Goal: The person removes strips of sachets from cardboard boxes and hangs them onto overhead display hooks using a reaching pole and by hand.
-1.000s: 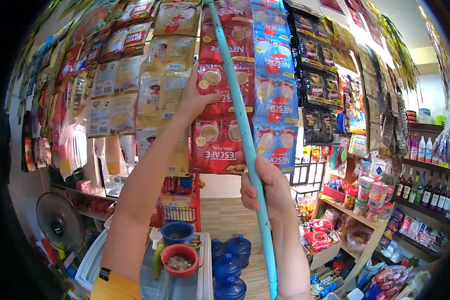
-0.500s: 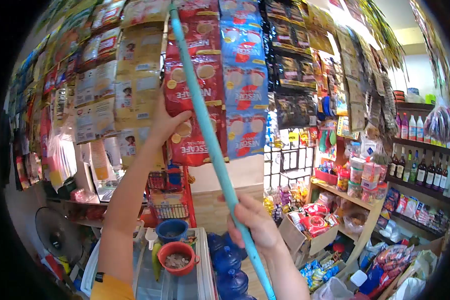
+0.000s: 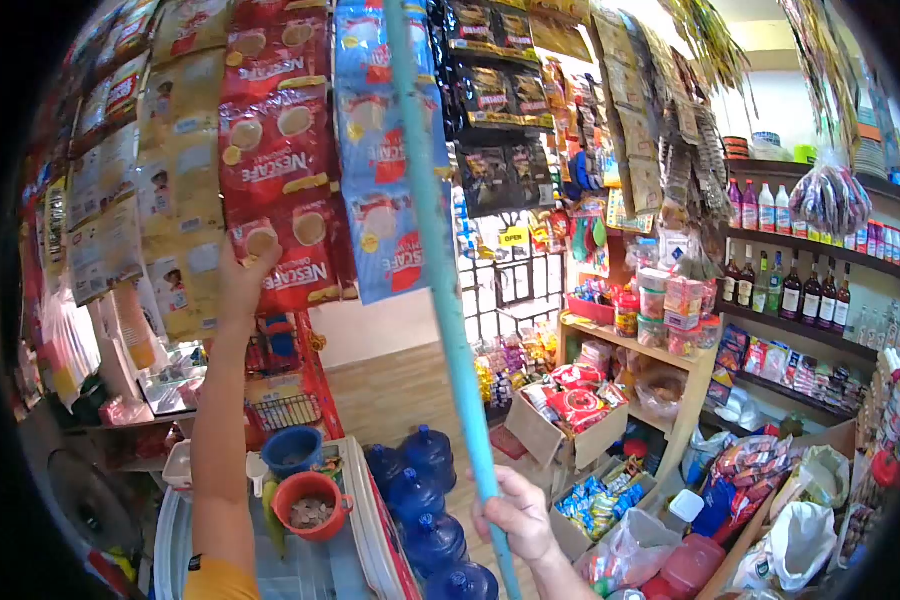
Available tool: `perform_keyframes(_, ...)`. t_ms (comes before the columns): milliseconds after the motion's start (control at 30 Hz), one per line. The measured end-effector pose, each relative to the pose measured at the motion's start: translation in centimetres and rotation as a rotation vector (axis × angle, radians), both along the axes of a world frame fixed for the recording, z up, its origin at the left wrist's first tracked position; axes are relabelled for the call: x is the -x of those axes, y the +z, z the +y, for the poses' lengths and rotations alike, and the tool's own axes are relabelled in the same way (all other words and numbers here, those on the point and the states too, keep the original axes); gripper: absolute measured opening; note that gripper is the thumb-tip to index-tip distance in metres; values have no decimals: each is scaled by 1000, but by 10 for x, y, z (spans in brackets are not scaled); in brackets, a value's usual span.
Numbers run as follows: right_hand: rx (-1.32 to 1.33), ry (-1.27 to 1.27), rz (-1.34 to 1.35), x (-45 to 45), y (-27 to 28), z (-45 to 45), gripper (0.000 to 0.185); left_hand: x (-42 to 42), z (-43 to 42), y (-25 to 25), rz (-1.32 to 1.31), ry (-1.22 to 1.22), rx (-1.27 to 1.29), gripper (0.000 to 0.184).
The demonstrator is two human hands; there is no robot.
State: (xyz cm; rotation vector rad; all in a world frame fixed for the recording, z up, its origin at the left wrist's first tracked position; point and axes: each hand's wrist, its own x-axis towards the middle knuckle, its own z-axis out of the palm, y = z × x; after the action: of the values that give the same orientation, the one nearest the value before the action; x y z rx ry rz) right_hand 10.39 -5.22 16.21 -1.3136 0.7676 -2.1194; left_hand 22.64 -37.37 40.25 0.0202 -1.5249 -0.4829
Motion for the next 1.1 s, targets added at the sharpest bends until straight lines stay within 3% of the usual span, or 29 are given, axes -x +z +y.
perform_keyframes(167, 5, -216, -78, 5, -31, -3, 45, 13, -7, -10, 82, 34, 17, 60)
perform_keyframes(367, -36, -550, -168, -5, -59, -7, 49, 21, -13, -30, 72, -318, -26, 59)
perform_keyframes(600, -29, -804, -193, -16, -82, -9, 47, 23, -26, -55, 84, 112, 86, 40)
perform_keyframes(767, -113, -913, -277, -38, -104, -8, 36, 33, -33, -114, 107, 230, 183, 46)
perform_keyframes(867, -101, -1005, -380, -55, -111, 2, 31, 59, -9, -182, 260, -58, 211, 47)
perform_keyframes(933, -116, -1076, -425, -68, -116, 18, 29, 68, 34, -234, 216, -413, 64, 51)
perform_keyframes(1100, -105, -1207, -472, -124, -139, 58, 24, 37, 126, -349, -907, -1113, -64, 30)
